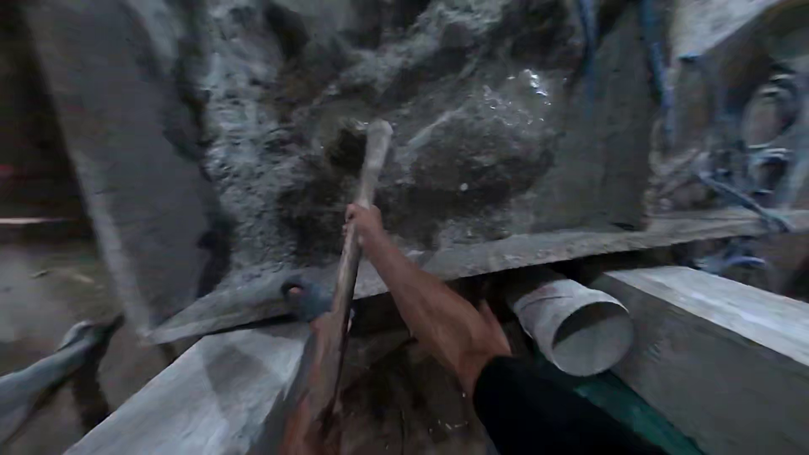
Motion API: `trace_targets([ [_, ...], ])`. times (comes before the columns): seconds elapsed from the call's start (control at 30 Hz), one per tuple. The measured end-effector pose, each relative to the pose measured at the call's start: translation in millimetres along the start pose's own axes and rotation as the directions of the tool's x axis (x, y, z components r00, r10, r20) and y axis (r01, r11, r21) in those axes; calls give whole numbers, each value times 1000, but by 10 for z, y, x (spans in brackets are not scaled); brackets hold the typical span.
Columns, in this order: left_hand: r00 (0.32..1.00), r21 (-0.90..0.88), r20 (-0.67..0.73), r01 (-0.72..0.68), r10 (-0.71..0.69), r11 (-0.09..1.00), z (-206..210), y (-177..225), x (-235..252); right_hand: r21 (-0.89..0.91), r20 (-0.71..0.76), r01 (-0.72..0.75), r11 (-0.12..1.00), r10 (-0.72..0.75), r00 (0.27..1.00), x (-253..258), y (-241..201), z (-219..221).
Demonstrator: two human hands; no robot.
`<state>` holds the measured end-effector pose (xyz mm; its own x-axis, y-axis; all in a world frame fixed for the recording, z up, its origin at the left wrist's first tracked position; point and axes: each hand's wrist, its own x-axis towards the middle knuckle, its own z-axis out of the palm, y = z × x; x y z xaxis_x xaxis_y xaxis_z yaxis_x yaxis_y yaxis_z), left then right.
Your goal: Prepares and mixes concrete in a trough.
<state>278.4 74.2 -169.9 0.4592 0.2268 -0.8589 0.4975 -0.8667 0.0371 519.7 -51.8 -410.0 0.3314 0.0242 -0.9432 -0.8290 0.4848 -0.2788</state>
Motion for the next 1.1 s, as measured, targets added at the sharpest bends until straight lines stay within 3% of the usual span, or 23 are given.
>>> trace_targets([
  [0.07,996,75,30,-86,83,994,464,47,458,-160,-29,152,975,-158,987,-9,-370,-264],
  [0.1,996,83,-22,-83,85,993,622,308,675,-181,-13,247,952,-254,967,-8,-644,-395],
  [0.17,982,-126,-191,-30,5,992,725,977,632,-190,-31,369,910,-381,924,-181,-967,-762],
  [0.2,989,-252,-132,39,-74,967,485,1462,548,-208,-42,398,893,-415,909,-272,-1134,-932],
  [0.27,975,-367,213,134,-57,920,-186,2196,349,-271,-28,464,843,-488,872,-350,-1635,-1186],
  [0.3,969,-398,247,73,30,915,-122,2245,273,-297,-19,477,827,-504,863,-421,-1783,-1332],
  [0.33,983,-437,99,-97,155,894,291,2108,243,-309,-5,489,816,-516,857,-507,-1897,-1484],
  [0.37,954,-452,-164,-299,252,840,924,1890,298,-310,5,505,805,-530,848,-592,-1976,-1631],
  [0.4,966,-439,-96,-259,242,860,1218,1811,283,-316,4,505,803,-531,847,-681,-2040,-1772],
  [0.43,979,-413,42,-163,197,896,1309,1823,198,-318,-5,483,816,-511,860,-772,-2084,-1914],
  [0.5,977,-383,164,-68,140,921,1314,1907,-130,-310,-17,433,847,-460,888,-987,-2098,-2172],
  [0.63,982,-373,106,-106,156,922,1242,1854,-893,-233,-46,307,923,-326,944,-1260,-1802,-2657],
  [0.73,985,-271,124,-86,124,959,1264,1718,-1295,-55,-92,149,987,-154,984,-1288,-1327,-2945],
  [0.83,983,-292,153,-51,99,955,1376,1670,-1676,64,-120,51,997,-43,992,-1433,-874,-3162],
  [0.9,976,-329,198,-21,91,944,1473,1685,-1914,49,-110,31,998,-25,994,-1642,-658,-3274],
  [1.1,985,-471,127,-46,119,881,1910,1739,-2374,-210,-129,25,977,-53,990,-2388,-376,-3447],
])
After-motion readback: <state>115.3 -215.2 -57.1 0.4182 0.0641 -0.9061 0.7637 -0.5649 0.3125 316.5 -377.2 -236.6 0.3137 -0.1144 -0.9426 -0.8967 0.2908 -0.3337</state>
